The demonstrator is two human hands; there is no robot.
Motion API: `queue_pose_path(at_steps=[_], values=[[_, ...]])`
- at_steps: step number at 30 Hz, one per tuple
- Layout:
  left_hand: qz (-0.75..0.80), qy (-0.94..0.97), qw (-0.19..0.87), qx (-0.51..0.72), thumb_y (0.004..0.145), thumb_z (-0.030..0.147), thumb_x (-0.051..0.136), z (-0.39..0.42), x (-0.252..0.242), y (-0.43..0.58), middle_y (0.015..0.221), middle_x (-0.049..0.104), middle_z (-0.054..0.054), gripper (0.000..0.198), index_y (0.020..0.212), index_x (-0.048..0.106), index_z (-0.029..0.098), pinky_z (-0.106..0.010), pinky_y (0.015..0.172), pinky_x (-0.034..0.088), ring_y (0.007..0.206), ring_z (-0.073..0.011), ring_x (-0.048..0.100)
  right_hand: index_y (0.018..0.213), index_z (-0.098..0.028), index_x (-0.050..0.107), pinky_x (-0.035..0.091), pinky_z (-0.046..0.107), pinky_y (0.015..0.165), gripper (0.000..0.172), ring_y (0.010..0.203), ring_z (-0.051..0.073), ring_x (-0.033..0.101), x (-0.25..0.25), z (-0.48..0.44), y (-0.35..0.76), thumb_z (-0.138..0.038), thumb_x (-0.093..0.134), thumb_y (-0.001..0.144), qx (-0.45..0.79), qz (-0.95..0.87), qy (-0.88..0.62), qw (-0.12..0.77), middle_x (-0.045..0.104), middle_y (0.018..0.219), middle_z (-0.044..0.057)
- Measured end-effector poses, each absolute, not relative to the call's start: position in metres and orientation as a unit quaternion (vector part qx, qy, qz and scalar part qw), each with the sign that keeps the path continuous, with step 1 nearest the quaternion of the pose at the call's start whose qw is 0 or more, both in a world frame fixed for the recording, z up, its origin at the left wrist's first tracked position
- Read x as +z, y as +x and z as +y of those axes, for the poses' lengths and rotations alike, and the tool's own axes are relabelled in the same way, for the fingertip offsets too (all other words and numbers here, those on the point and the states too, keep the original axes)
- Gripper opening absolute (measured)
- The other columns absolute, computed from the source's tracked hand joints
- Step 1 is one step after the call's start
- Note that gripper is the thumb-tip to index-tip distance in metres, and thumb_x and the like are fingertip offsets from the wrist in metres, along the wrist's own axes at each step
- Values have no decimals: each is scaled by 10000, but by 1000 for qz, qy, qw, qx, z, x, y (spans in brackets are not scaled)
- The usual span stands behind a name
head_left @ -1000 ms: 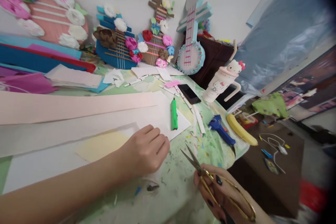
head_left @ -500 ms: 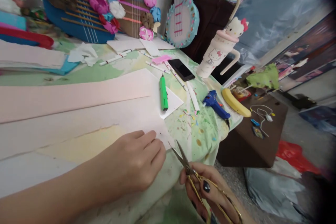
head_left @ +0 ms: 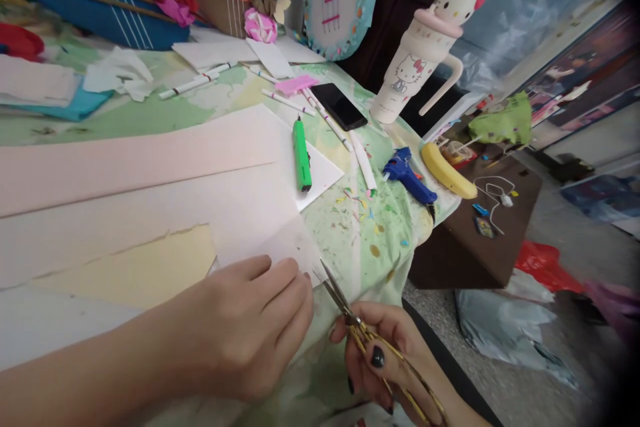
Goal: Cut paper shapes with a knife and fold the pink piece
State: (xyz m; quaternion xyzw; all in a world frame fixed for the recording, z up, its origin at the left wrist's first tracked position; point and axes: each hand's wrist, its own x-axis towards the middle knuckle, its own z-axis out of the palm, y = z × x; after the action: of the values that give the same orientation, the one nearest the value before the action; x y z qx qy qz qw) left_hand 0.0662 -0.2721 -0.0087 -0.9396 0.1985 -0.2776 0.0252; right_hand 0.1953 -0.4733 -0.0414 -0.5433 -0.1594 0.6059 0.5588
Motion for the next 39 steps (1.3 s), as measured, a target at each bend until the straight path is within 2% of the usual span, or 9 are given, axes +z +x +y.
queue_pose_path(at_steps=[6, 21, 31, 39], values=[[212, -937, 1, -278, 929, 66, 307, -274, -13, 65, 919, 706, -127, 337, 963, 642, 55, -367, 569, 462, 805, -248, 641, 851, -106, 637, 220, 121, 316, 590, 312, -3, 349, -40, -471, 191, -650, 730, 641, 614, -149, -537, 559, 597, 554, 3], [177, -953, 5, -248, 938, 88, 312, -285, -16, 57, 1032, 685, -98, 341, 1038, 639, 97, -422, 774, 450, 979, -263, 578, 779, -115, 653, 237, 104, 307, 538, 318, -7, 368, -34, -462, 186, -600, 792, 592, 617, -112, -530, 571, 584, 540, -16], [176, -956, 17, -232, 934, 109, 301, -286, -16, 54, 1058, 672, -87, 349, 1092, 611, 112, -404, 788, 460, 1005, -251, 564, 852, -119, 645, 241, 122, 299, 562, 314, 5, 361, -38, -464, 182, -604, 783, 602, 622, -107, -544, 553, 577, 538, -34], [176, -956, 1, -236, 922, 145, 381, -289, -16, 50, 1091, 664, -104, 294, 1082, 624, 101, -405, 807, 461, 1032, -268, 562, 852, -126, 634, 220, 126, 285, 584, 285, 1, 330, -38, -464, 181, -620, 785, 580, 621, -85, -558, 543, 569, 514, -43]])
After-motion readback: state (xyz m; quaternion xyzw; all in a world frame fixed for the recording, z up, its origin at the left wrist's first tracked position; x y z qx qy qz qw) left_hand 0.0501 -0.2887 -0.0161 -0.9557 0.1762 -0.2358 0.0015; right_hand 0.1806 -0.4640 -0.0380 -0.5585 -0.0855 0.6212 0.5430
